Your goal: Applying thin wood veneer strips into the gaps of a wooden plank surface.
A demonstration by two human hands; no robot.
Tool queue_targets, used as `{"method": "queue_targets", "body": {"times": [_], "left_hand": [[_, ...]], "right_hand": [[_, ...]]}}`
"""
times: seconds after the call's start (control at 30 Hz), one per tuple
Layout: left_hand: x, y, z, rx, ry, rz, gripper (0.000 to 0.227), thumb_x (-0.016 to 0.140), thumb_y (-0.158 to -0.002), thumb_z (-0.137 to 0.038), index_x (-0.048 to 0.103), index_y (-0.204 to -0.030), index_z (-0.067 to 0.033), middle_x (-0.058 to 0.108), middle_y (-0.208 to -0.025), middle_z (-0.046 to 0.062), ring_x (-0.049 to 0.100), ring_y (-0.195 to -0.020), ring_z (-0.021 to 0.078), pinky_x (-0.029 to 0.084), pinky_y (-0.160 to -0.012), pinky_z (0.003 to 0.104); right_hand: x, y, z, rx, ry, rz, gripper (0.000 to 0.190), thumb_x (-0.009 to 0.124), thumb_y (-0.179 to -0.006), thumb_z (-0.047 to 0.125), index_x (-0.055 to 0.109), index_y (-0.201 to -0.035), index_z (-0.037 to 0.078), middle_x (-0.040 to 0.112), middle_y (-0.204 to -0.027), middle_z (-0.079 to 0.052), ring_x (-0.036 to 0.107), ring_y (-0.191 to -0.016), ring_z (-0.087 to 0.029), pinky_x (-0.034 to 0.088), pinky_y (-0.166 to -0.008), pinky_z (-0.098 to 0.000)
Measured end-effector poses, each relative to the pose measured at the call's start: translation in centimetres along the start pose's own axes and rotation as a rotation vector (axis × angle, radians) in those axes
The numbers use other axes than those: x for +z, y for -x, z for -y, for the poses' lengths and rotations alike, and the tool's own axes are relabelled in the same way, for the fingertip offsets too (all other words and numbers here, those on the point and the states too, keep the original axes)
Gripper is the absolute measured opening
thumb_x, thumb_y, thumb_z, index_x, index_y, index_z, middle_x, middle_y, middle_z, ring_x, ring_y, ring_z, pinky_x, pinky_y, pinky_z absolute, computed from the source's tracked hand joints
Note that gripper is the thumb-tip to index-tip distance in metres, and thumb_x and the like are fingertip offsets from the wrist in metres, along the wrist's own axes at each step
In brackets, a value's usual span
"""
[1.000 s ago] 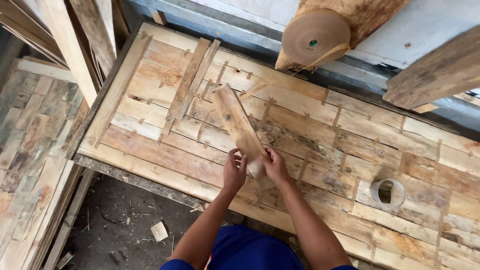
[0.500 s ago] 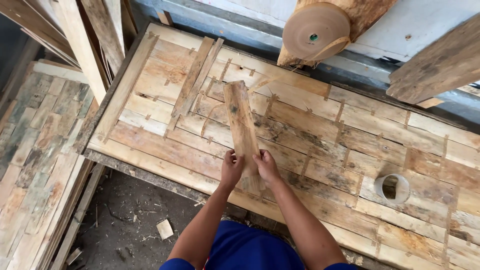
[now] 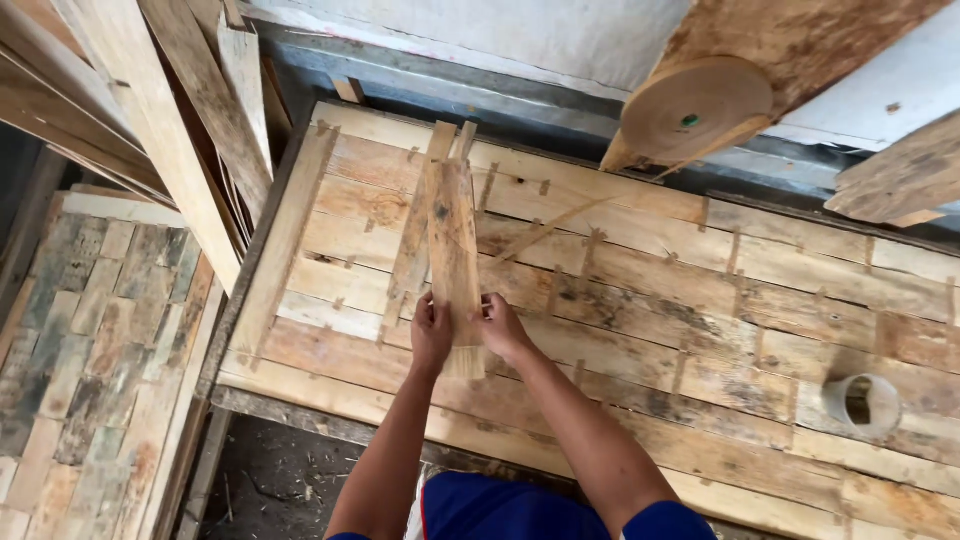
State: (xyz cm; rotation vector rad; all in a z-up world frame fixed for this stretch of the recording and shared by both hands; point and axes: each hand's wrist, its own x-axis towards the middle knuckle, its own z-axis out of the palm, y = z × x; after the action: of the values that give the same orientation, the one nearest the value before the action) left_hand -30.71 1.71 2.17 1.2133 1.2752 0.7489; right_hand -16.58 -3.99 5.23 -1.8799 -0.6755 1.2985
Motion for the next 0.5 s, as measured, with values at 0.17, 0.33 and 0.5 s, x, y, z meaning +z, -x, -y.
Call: {"method": "queue_targets", "body": {"times": [0.17,0.33,0.5], "left_hand": [[-4.2,-7.1,0.5,0.044,-0.048,0.013,0.036,0.062,-0.103,-0.022,0.061,-0.133,-0.0007,0.067,-0.085,0.006,0.058,-0.073,0.0116,0.048,-0.062,0.029],[-6.0,-12.2,0.6,-0.02,-0.045,0.063,0.036,0.061,-0.101,-0.021,0.063,-0.131,-0.0009,0.071,-0.089,0.005,0.062,-0.075,0.0102,0.051,-0.064,0.027],[-6.5,-15.9,2.7,0.026,-0.192,0.036,0.036,0.062,-0.101,-0.023,0.066,-0.131,-0.0034,0.074,-0.088,0.007,0.065,-0.074,0.0152,0.052,-0.066,0.031]], "right_hand": [[5.3,-5.5,1.6,-0.07,0.083,-0.058,0.042,0.071,-0.095,0.022,0.056,-0.127,0.0,0.071,-0.115,-0.014,0.07,-0.101,-0.023,0.057,-0.085,-0.0373],[7.9,-8.3,3.9,0.025,0.205,-0.086,0.041,0.071,-0.099,0.027,0.057,-0.128,0.002,0.067,-0.124,-0.014,0.066,-0.111,-0.026,0.052,-0.096,-0.0388],[8.6,-10.4,3.6,0.001,0.154,-0.007,0.041,0.064,-0.099,0.018,0.055,-0.136,0.003,0.067,-0.127,-0.014,0.067,-0.11,-0.026,0.054,-0.093,-0.038]]}}
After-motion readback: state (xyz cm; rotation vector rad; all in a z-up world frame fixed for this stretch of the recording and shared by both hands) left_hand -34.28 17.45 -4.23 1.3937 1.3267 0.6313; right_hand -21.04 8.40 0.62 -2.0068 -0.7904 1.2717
